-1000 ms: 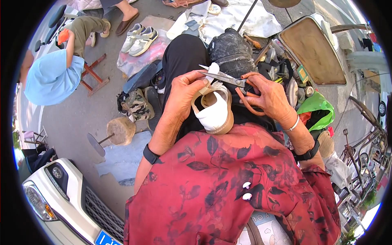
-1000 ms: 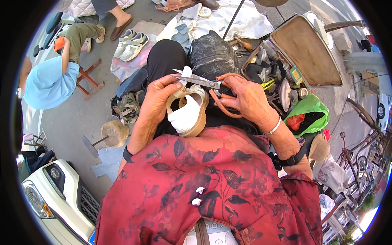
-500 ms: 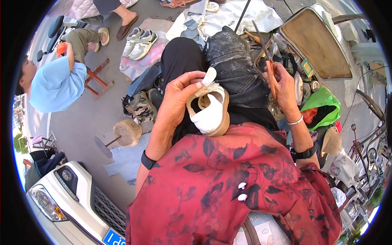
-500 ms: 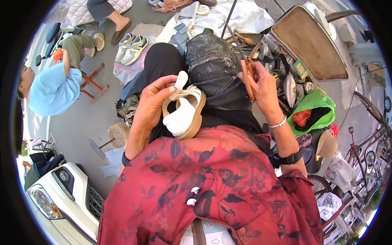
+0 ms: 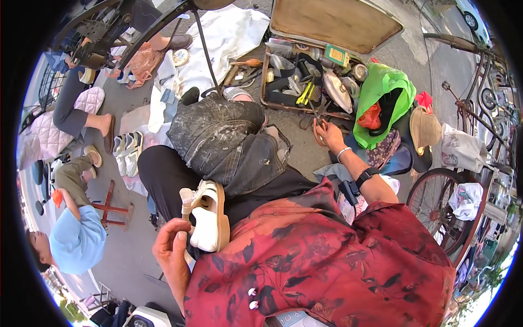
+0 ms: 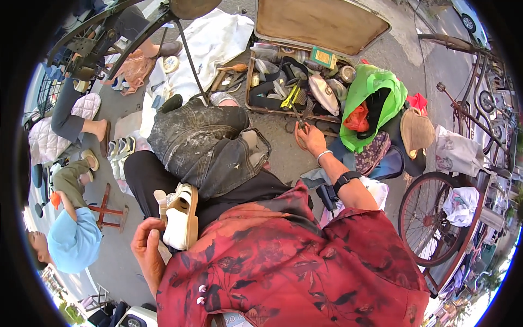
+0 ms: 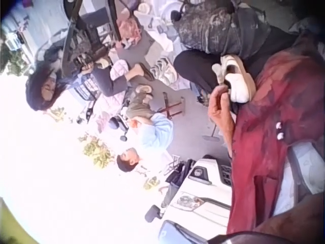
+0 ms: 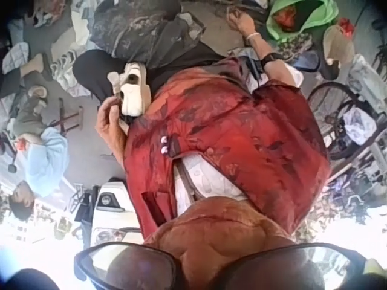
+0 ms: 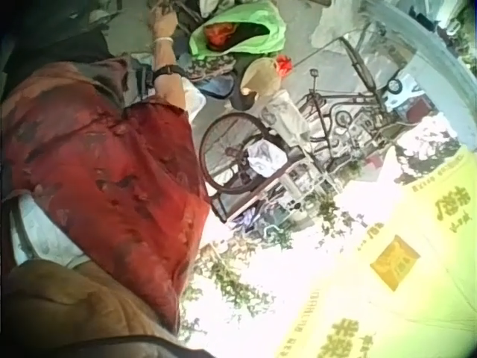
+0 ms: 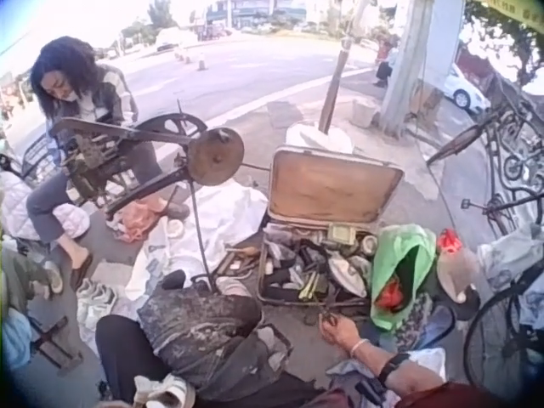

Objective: The recorder is repairing a white sandal by cutting and attaching a strap.

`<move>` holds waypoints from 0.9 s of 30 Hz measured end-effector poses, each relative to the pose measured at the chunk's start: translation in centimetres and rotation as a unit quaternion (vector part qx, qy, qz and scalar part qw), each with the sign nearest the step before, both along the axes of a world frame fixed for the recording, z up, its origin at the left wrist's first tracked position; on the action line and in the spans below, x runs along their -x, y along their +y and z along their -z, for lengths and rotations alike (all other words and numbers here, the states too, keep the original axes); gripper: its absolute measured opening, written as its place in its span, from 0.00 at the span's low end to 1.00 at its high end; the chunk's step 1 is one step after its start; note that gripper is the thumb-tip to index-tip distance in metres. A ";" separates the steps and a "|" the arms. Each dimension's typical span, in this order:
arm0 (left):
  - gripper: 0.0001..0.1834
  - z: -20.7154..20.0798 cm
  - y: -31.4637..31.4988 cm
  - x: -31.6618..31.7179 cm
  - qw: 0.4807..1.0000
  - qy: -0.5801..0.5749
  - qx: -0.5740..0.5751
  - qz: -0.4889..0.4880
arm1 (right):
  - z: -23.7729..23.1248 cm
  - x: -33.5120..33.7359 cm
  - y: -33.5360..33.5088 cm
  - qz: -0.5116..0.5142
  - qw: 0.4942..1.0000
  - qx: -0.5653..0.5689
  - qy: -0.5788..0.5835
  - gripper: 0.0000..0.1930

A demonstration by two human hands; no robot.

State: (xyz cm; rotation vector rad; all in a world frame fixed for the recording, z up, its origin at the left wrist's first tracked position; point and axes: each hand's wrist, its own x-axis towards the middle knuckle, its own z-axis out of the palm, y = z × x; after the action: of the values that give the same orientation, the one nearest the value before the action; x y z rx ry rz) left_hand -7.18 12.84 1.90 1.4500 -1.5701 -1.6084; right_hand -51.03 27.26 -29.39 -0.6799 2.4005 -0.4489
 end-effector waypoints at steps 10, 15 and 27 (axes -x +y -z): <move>0.24 -2.8 0.2 4.7 0.988 -0.067 -0.138 0.027 | 4.6 6.6 -4.3 0.147 0.924 0.186 -0.300 0.15; 0.25 -2.8 0.2 5.0 0.983 -0.040 -0.180 -0.001 | 3.7 6.3 -10.3 0.063 0.951 0.227 -0.199 0.27; 0.31 -8.7 -1.7 -1.4 0.978 0.063 -0.054 -0.190 | 7.8 5.9 -9.7 0.062 0.989 0.116 0.060 0.20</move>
State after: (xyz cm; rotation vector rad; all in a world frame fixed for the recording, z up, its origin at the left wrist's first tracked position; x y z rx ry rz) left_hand -5.77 11.13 10.64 1.5583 -1.0718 -1.5385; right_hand -56.89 17.59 -37.18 -0.6762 2.5385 -0.7695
